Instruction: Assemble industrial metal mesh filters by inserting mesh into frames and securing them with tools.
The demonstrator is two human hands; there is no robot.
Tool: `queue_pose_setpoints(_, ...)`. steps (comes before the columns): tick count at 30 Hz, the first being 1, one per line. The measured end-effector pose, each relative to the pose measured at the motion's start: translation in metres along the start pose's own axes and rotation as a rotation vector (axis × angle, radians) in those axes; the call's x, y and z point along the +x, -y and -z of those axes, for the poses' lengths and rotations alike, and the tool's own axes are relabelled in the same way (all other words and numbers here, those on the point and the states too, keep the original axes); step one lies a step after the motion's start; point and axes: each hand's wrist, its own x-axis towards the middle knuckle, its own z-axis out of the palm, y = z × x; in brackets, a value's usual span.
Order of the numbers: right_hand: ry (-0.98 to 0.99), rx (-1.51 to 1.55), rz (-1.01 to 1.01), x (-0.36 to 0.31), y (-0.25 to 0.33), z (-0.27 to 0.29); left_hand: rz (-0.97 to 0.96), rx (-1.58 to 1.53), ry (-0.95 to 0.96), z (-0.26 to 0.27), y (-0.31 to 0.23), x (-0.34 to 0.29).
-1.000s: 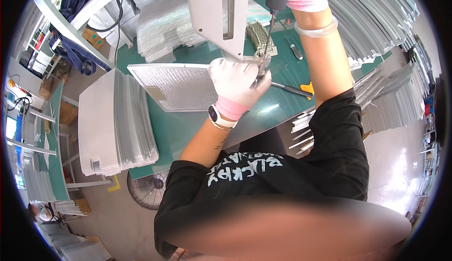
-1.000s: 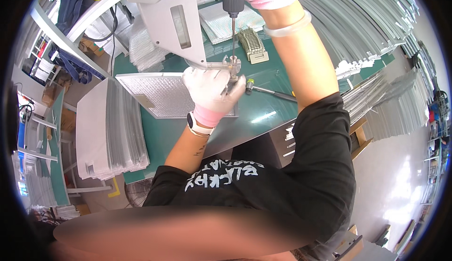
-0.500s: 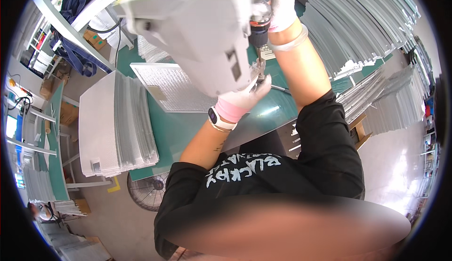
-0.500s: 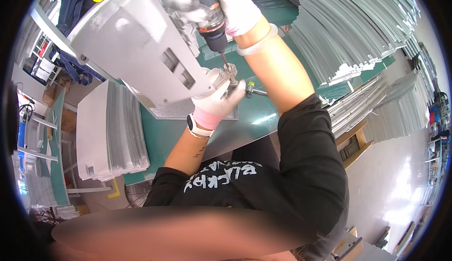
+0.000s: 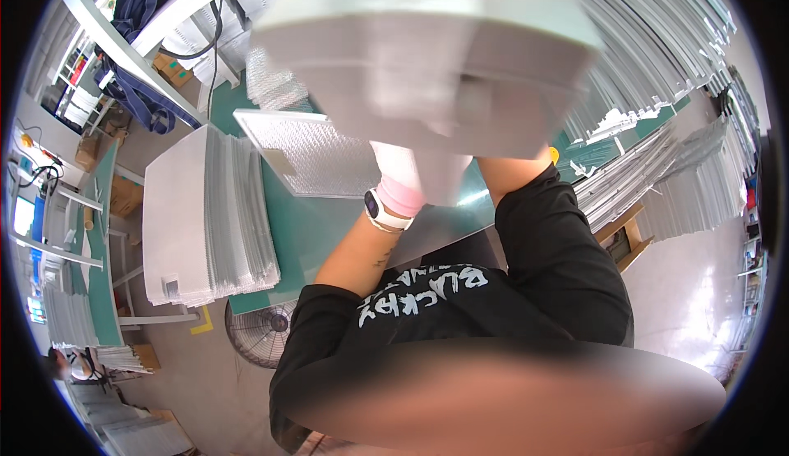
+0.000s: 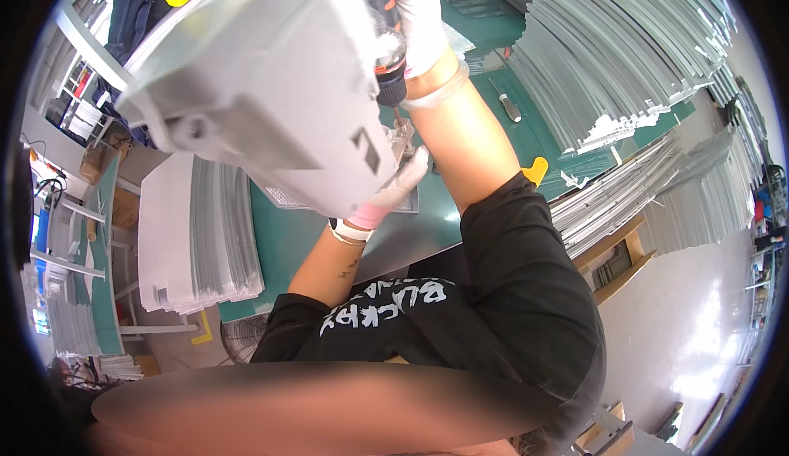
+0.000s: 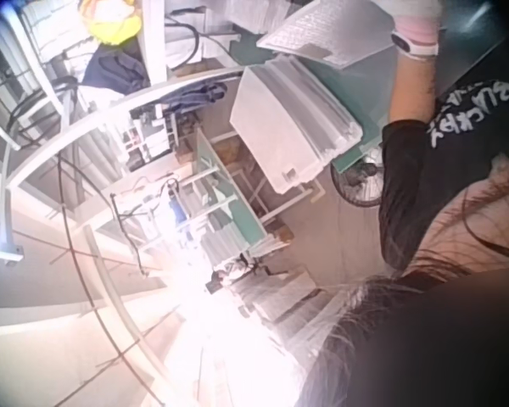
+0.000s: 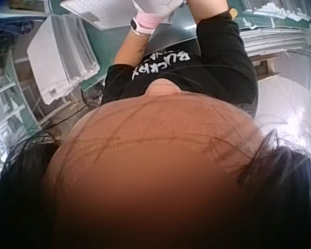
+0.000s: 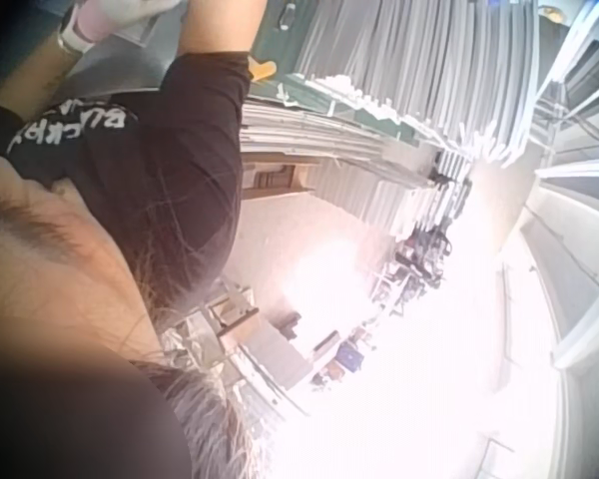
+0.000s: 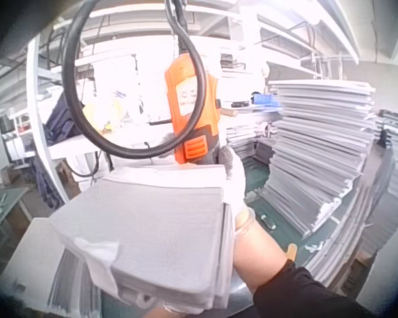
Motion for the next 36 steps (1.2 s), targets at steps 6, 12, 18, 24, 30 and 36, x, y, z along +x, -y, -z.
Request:
queue_pose_setpoints(6,0.369,-0.133,-0.22,0.014,0.029,0.054,0.04,-0.212,-0.003,0.005,-0.005,-0.003)
queue_pose_setpoints(12,0.283,-0.327,-0.007,0.013,0.049,-0.01,-0.069,-0.064,-0.027,0.041,-0.016,-0.008)
queue_pose_setpoints(18,0.347,-0.566,0.049,0.002,0.053,-0.016,-0.285,-0.124,0.396,0.14,-0.011,-0.112)
queue_pose_setpoints(24,0.215,-0.49,0.029,-0.006,0.043,-0.012,-0.097,-0.051,1.164,0.162,0.012,-0.29)
queue_pose_setpoints(30,0.647,-0.217,-0.131,0.01,0.039,0.034,-0.053,0.267,0.54,0.154,0.017,-0.141)
queue_pose_setpoints(36,0.269,-0.473,-0.066,-0.037,0.015,0.015,0.419,0.097,0.392,0.102,0.022,-0.117)
